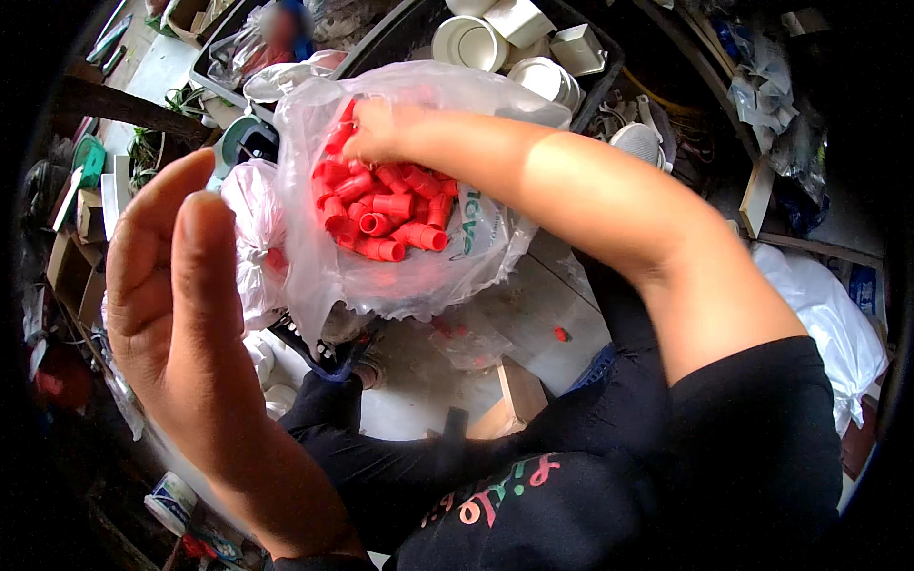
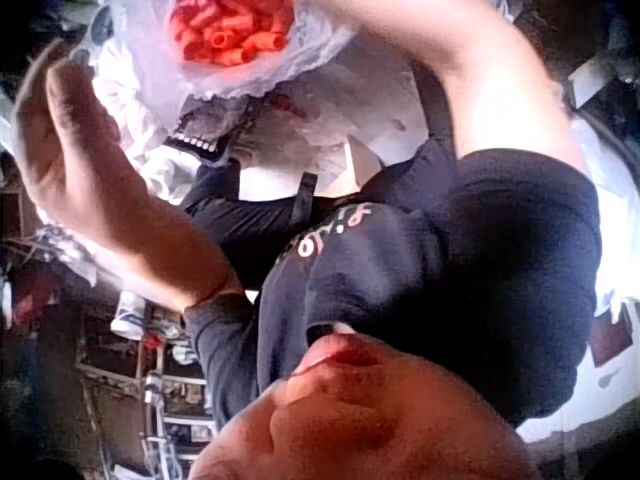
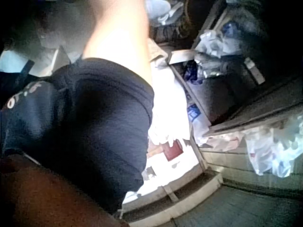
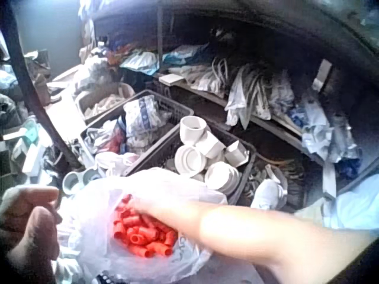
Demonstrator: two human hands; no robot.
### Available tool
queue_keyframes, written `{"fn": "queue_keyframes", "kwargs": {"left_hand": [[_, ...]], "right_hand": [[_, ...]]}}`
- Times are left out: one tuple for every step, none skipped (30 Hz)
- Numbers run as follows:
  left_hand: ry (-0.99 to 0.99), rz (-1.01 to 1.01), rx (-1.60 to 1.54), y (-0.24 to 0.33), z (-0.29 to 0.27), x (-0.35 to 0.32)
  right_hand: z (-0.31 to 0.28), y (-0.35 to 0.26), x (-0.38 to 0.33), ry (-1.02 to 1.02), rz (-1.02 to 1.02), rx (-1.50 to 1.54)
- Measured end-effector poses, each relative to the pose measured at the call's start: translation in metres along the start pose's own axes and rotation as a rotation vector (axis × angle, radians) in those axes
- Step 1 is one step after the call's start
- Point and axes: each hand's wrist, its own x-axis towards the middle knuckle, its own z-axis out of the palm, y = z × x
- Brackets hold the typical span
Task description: The person sits on the floor and repeatedly picks red plastic pieces from a clear bag, connects them together by hand, and places the assembled units back into the bag. The person briefly stands to retrieve a phone from a shelf before resuming the assembly.
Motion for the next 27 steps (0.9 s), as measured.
{"fn": "queue_keyframes", "kwargs": {"left_hand": [[-0.01, -0.035, -0.025, 0.003, -0.005, -0.002], [0.061, -0.035, -0.147, -0.007, -0.007, -0.002], [0.043, -0.086, -0.255, -0.007, -0.012, -0.003], [0.02, -0.112, -0.405, -0.01, -0.013, -0.001], [-0.007, -0.139, -0.555, -0.014, -0.013, 0.0], [-0.04, -0.164, -0.675, -0.017, -0.02, -0.002], [-0.07, -0.191, -0.793, -0.019, -0.029, -0.009], [-0.118, -0.22, -0.919, -0.022, -0.033, -0.013], [-0.102, -0.278, -0.995, -0.025, -0.036, -0.018], [-0.084, -0.331, -1.069, -0.028, -0.039, -0.026], [-0.058, -0.385, -1.134, -0.027, -0.043, -0.036], [-0.024, -0.514, -1.257, -0.024, -0.045, -0.049], [0.005, -0.643, -1.382, -0.025, -0.045, -0.063], [-0.089, -0.662, -1.408, -0.04, -0.047, -0.076], [-0.212, -0.662, -1.438, -0.035, -0.04, -0.093], [-0.054, -0.763, -1.395, -0.046, -0.036, -0.109], [-0.123, -0.814, -1.449, -0.035, -0.026, -0.126], [-0.118, -0.924, -1.449, -0.031, -0.021, -0.139], [-0.113, -0.989, -1.432, -0.028, -0.017, -0.155], [-0.14, -0.996, -1.375, -0.022, -0.012, -0.167], [-0.165, -1.002, -1.318, -0.015, -0.007, -0.177], [-0.183, -0.982, -1.267, -0.009, -0.003, -0.185], [-0.199, -0.963, -1.217, -0.002, 0.002, -0.191], [-0.245, -0.932, -1.166, 0.007, 0.008, -0.196], [-0.281, -0.87, -1.14, 0.014, 0.012, -0.201], [-0.298, -0.82, -1.136, 0.019, 0.015, -0.206], [-0.322, -0.772, -1.132, 0.025, 0.02, -0.209]], "right_hand": [[-0.005, -0.013, -0.018, -0.08, -0.028, 0.075], [-0.01, -0.023, -0.04, -0.216, -0.058, 0.157], [-0.019, -0.034, -0.064, -0.352, -0.073, 0.236], [-0.02, -0.035, -0.085, -0.343, -0.177, 0.201], [-0.02, -0.034, -0.106, -0.333, -0.279, 0.164], [-0.025, -0.04, -0.132, -0.308, -0.258, 0.223], [-0.033, -0.044, -0.155, -0.287, -0.242, 0.281], [-0.043, -0.042, -0.169, -0.313, -0.267, 0.242], [-0.051, -0.04, -0.181, -0.339, -0.291, 0.204], [-0.055, -0.037, -0.195, -0.255, -0.334, 0.267], [-0.067, -0.039, -0.209, -0.26, -0.307, 0.331], [-0.079, -0.04, -0.224, -0.268, -0.28, 0.396], [-0.091, -0.041, -0.24, -0.272, -0.251, 0.458], [-0.102, -0.039, -0.257, -0.271, -0.235, 0.49], [-0.111, -0.037, -0.273, -0.274, -0.22, 0.522], [-0.119, -0.037, -0.288, -0.28, -0.209, 0.552], [-0.125, -0.038, -0.301, -0.268, -0.212, 0.582], [-0.131, -0.041, -0.313, -0.256, -0.215, 0.612], [-0.134, -0.042, -0.325, -0.249, -0.227, 0.642], [-0.134, -0.041, -0.338, -0.206, -0.302, 0.624], [-0.133, -0.043, -0.35, -0.195, -0.32, 0.649], [-0.132, -0.043, -0.359, -0.207, -0.328, 0.654], [-0.132, -0.044, -0.367, -0.22, -0.335, 0.658], [-0.13, -0.043, -0.374, -0.162, -0.372, 0.629], [-0.127, -0.042, -0.38, -0.105, -0.408, 0.6], [-0.124, -0.041, -0.385, -0.047, -0.444, 0.572], [-0.12, -0.036, -0.39, -0.025, -0.422, 0.628]]}}
